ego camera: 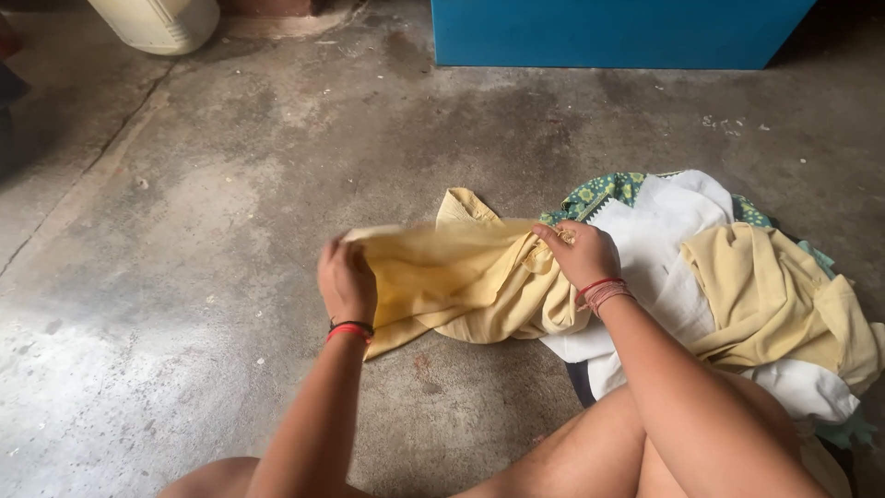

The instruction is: Fold a piece of yellow cloth sequentially on the concrete floor.

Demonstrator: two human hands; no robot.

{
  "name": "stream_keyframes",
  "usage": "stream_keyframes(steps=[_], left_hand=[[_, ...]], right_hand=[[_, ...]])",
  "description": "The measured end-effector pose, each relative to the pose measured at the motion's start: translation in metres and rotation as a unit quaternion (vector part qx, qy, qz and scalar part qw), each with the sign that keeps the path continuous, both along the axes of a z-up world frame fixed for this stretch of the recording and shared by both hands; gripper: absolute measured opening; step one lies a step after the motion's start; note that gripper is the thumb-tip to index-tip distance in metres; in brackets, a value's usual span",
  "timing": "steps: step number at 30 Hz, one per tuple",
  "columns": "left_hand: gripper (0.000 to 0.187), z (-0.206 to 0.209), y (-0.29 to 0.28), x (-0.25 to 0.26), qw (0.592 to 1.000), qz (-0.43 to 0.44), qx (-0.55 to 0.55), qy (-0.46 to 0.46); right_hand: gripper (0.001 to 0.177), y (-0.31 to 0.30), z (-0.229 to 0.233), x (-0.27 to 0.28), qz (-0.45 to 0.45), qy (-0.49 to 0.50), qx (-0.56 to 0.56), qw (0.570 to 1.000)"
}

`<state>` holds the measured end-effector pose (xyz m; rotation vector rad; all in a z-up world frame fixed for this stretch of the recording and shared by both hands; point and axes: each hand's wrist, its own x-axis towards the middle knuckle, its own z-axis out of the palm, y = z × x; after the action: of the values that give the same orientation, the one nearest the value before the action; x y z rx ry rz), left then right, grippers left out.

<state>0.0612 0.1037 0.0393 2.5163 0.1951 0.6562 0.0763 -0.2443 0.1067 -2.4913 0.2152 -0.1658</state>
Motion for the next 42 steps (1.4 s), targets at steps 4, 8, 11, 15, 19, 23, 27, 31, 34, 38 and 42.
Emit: stream_keyframes(steps=[4, 8, 11, 15, 19, 23, 27, 31, 34, 38, 42], left_hand=[[0.038, -0.029, -0.029, -0.016, 0.996, 0.027, 0.055, -0.067], [0.080, -0.044, -0.058, -0.051, 0.976, -0.135, 0.131, 0.110], [0.074, -0.038, -0.071, -0.054, 0.967, -0.181, 0.119, 0.134], [0.032, -0.076, -0.061, -0.039, 0.964, -0.224, 0.113, 0.084], [0.027, -0.050, -0.056, -0.045, 0.960, -0.253, 0.100, 0.070], [0.016, -0.077, -0.026, -0.040, 0.962, -0.267, -0.001, 0.063], [0.021, -0.057, 0.026, -0.026, 0.987, -0.130, -0.079, 0.041], [0.033, 0.017, 0.079, -0.027, 0.994, -0.106, -0.032, -0.008], [0.030, 0.066, 0.098, -0.037, 0.988, -0.113, -0.107, 0.005], [0.024, 0.099, 0.109, -0.050, 0.962, -0.137, -0.234, 0.019], [0.027, 0.097, 0.120, -0.049, 0.962, -0.119, -0.246, 0.004]], right_hand=[[0.069, 0.002, -0.004, 0.005, -0.006, 0.000, 0.016, 1.000], [0.072, -0.003, -0.016, 0.011, -0.001, -0.012, 0.012, 1.000], [0.072, -0.004, -0.017, 0.012, -0.003, 0.013, -0.001, 1.000], [0.075, -0.010, -0.032, 0.021, 0.004, -0.024, -0.012, 1.000], [0.074, -0.006, -0.020, 0.018, -0.020, 0.034, 0.004, 0.999], [0.074, -0.013, -0.036, 0.022, 0.001, -0.013, 0.010, 1.000], [0.059, -0.009, -0.009, 0.008, 0.068, 0.019, 0.040, 0.997], [0.051, -0.002, 0.014, 0.004, 0.086, 0.064, -0.024, 0.994], [0.050, 0.000, 0.024, 0.006, 0.179, -0.039, -0.027, 0.983], [0.048, 0.007, 0.048, 0.003, 0.196, -0.057, -0.064, 0.977], [0.048, 0.015, 0.082, 0.001, 0.192, -0.071, -0.103, 0.973]])
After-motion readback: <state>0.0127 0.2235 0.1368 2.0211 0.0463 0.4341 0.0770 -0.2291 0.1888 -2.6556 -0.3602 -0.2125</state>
